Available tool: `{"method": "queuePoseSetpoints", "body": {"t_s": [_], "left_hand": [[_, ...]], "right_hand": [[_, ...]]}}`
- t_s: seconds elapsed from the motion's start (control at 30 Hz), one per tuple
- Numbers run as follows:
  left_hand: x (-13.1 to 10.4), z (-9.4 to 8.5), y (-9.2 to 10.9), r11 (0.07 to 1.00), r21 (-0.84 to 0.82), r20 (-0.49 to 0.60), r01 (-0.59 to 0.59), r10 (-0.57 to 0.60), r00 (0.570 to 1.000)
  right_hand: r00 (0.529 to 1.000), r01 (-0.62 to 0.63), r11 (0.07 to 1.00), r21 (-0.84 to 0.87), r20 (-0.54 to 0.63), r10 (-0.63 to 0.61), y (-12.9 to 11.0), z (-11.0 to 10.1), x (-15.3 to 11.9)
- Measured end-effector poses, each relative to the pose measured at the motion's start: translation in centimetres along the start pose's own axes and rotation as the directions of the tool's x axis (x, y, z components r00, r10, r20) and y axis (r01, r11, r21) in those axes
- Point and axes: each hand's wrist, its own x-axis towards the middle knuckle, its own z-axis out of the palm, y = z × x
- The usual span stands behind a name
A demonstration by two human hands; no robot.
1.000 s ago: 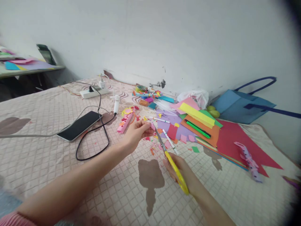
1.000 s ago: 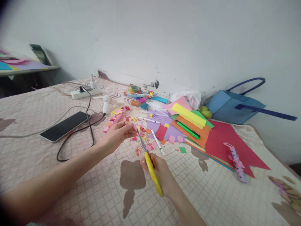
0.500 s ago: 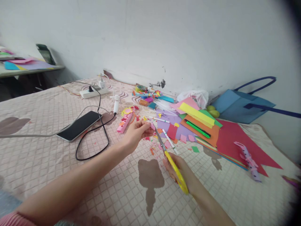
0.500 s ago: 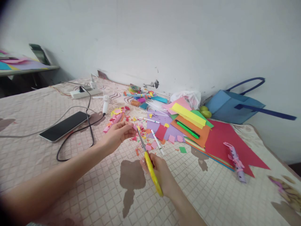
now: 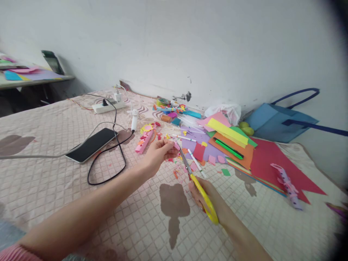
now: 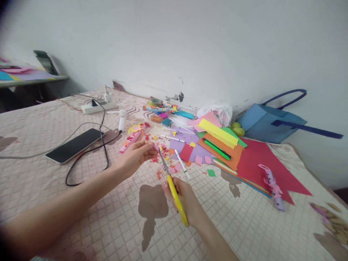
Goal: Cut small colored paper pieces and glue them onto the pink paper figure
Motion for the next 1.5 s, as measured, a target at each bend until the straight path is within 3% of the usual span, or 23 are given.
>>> {"method": "queuePoseSetpoints", "body": {"t_s": [0.73, 1.03, 1.5], "left_hand": [[-0.2, 0.1, -0.4, 1.0, -0.004, 0.084, 0.019, -0.019, 0.996], [-0.2, 0.1, -0.3, 1.0, -0.008, 0.089, 0.016, -0.015, 0.996], [-0.1, 0.1, -0.4, 1.0, -0.011, 0.086, 0.02, -0.019, 0.996]], "right_hand": [[0.997, 0.059, 0.996, -0.068, -0.054, -0.063, -0.4, -0.2, 0.0], [0.997, 0.07, 0.997, -0.027, -0.024, -0.07, -1.5, -0.4, -0.3], [0.997, 0.066, 0.997, -0.043, -0.039, -0.068, -0.5, -0.2, 0.0]]}}
